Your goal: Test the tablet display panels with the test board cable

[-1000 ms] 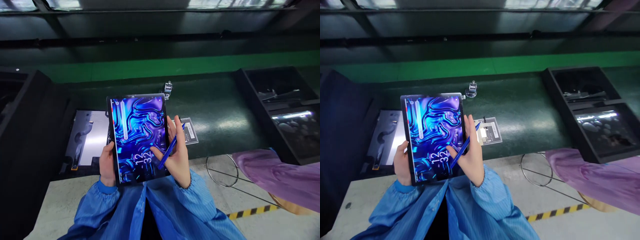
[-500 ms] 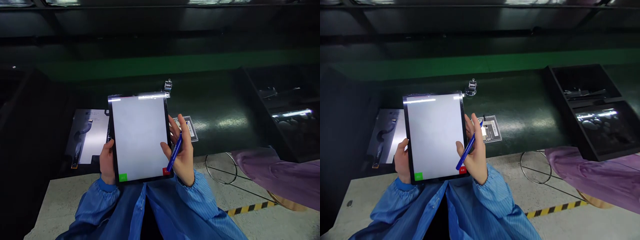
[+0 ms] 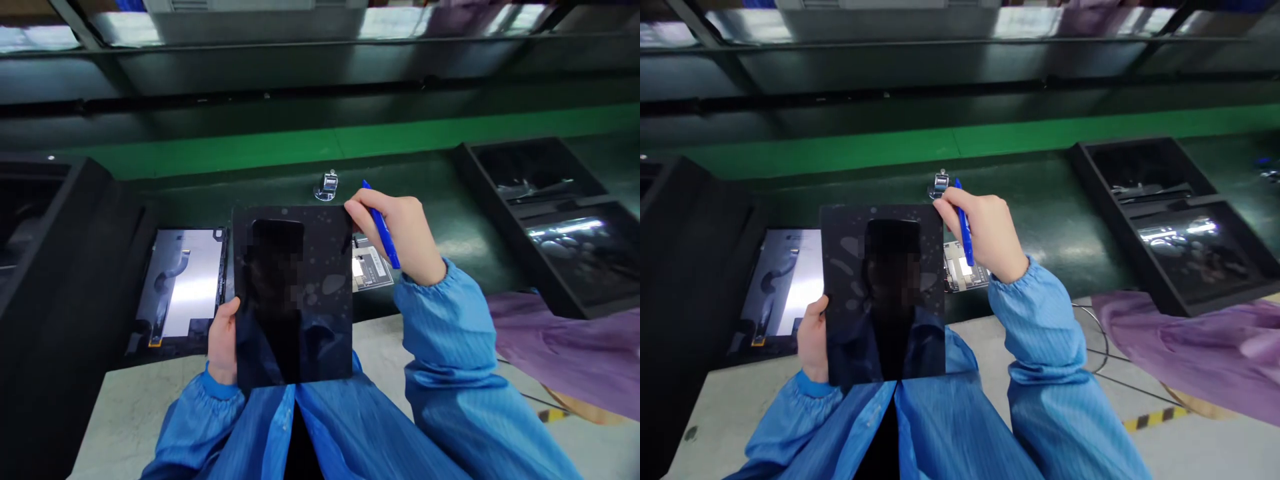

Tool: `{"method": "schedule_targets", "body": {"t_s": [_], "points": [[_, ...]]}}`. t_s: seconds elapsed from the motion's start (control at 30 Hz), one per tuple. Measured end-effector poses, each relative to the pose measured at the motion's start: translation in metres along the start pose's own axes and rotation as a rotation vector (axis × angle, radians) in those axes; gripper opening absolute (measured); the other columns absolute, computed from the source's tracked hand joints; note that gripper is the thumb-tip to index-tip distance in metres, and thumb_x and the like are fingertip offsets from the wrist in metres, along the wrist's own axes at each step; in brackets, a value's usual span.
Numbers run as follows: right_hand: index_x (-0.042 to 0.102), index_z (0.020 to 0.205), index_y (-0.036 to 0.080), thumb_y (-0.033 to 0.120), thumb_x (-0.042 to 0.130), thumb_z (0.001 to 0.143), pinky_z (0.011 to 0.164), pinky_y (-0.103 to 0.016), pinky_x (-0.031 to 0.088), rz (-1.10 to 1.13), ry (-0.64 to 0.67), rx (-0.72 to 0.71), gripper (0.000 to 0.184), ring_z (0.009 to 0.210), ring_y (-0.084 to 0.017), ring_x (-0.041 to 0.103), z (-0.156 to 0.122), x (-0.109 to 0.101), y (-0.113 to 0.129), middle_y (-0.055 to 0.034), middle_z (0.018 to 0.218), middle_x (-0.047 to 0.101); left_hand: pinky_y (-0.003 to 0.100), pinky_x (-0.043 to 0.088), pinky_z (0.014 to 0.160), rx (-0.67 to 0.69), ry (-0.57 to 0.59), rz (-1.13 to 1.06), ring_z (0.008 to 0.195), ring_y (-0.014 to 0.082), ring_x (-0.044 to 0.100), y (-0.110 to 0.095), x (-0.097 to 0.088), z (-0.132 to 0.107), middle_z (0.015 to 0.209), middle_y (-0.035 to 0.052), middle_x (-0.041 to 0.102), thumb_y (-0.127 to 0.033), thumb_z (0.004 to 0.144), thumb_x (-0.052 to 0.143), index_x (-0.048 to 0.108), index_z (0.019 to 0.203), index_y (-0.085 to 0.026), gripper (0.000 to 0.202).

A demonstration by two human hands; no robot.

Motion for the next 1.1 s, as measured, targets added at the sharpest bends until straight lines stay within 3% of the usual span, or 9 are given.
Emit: {"method": "schedule_targets", "body": {"t_s": [0.1,0.17,0.3,0.4,0.5,0.6,0.7,0.87,1.1], "points": [[0.06,0.072,0.021,0.04,0.049,0.102,0.052,-0.028,0.026,-0.223,-0.069,-0.068,0.037,0.051,-0.013,0.05,-0.006,-0.005,0.014,0.001,0.057,0.054,0.023,0.052,0.102,-0.01,-0.023,-0.019,0.107,0.0191,0.072,-0.001,-0.001,-0.003,0.083,-0.0019,0.079,-0.013,0.082,0.055,0.078,0.087,-0.02,0.025],[0.059,0.071,0.021,0.039,0.05,0.101,0.051,-0.029,0.025,-0.287,-0.105,-0.165,0.037,0.053,-0.013,0.049,-0.016,-0.009,0.034,0.0005,0.057,0.052,0.027,0.052,0.103,-0.058,-0.003,-0.026,0.109,0.0227,0.071,0.003,0.001,-0.002,0.081,0.002,0.078,-0.016,0.081,0.058,0.078,0.086,-0.017,0.021],[0.062,0.075,0.022,0.032,0.061,0.097,0.051,-0.028,0.035,-0.16,0.024,-0.497,0.024,0.055,-0.012,0.051,-0.051,-0.015,0.09,0.0016,0.06,0.056,0.041,0.055,0.101,-0.159,0.078,-0.035,0.109,0.033,0.071,0.012,0.007,-0.003,0.076,0.0051,0.078,-0.025,0.075,0.065,0.077,0.077,-0.017,0.014],[0.063,0.083,0.021,0.022,0.071,0.09,0.053,-0.029,0.042,-0.068,0.06,-0.593,0.011,0.057,-0.012,0.056,-0.073,-0.037,0.113,0.0026,0.064,0.062,0.041,0.058,0.097,-0.133,0.063,-0.058,0.101,0.0339,0.073,0.008,0.006,-0.006,0.07,0.0028,0.076,-0.022,0.069,0.07,0.076,0.07,-0.019,0.007],[0.064,0.086,0.021,0.018,0.074,0.087,0.051,-0.029,0.044,-0.048,0.108,-0.607,0.01,0.055,-0.011,0.057,-0.081,-0.054,0.114,0.0033,0.065,0.064,0.04,0.06,0.093,-0.149,0.022,-0.079,0.098,0.0336,0.074,0.009,0.002,-0.01,0.066,0.0016,0.075,-0.018,0.068,0.07,0.076,0.069,-0.018,0.006],[0.067,0.089,0.023,0.017,0.074,0.086,0.048,-0.027,0.045,-0.036,0.176,-0.625,0.01,0.054,-0.011,0.059,-0.087,-0.058,0.11,0.0036,0.069,0.068,0.04,0.06,0.093,-0.132,0.016,-0.097,0.097,0.0332,0.074,0.007,0.001,-0.012,0.059,0.0008,0.072,-0.016,0.066,0.067,0.073,0.061,-0.018,0.008],[0.068,0.09,0.024,0.02,0.069,0.09,0.048,-0.028,0.046,-0.005,0.101,-0.562,0.004,0.056,-0.011,0.062,-0.093,-0.061,0.104,0.0019,0.074,0.073,0.042,0.057,0.097,-0.129,0.128,-0.103,0.1,0.0355,0.073,0.006,0.009,-0.011,0.055,0.0015,0.07,-0.017,0.062,0.069,0.071,0.057,-0.018,0.006],[0.07,0.089,0.024,0.026,0.069,0.09,0.051,-0.032,0.048,0.042,-0.02,-0.393,0.002,0.063,-0.015,0.065,-0.105,-0.062,0.096,0.001,0.078,0.074,0.045,0.055,0.101,-0.145,0.31,-0.098,0.1,0.0386,0.072,0.003,0.025,-0.014,0.063,0.0025,0.074,-0.025,0.058,0.077,0.075,0.061,-0.017,0.009],[0.069,0.082,0.024,0.019,0.069,0.088,0.051,-0.033,0.05,0.053,-0.022,-0.431,0.008,0.059,-0.015,0.063,-0.107,-0.059,0.101,0.0018,0.072,0.072,0.043,0.054,0.103,-0.14,0.345,-0.116,0.1,0.0371,0.073,0.003,0.03,-0.013,0.067,0.0015,0.075,-0.023,0.058,0.078,0.075,0.061,-0.017,0.007]]}}
Point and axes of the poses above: each hand's wrist, its own z-axis towards the middle knuckle, its own x-axis out of the palm, y = z × x, the point moved 9 cm from there along z, towards the middle knuckle
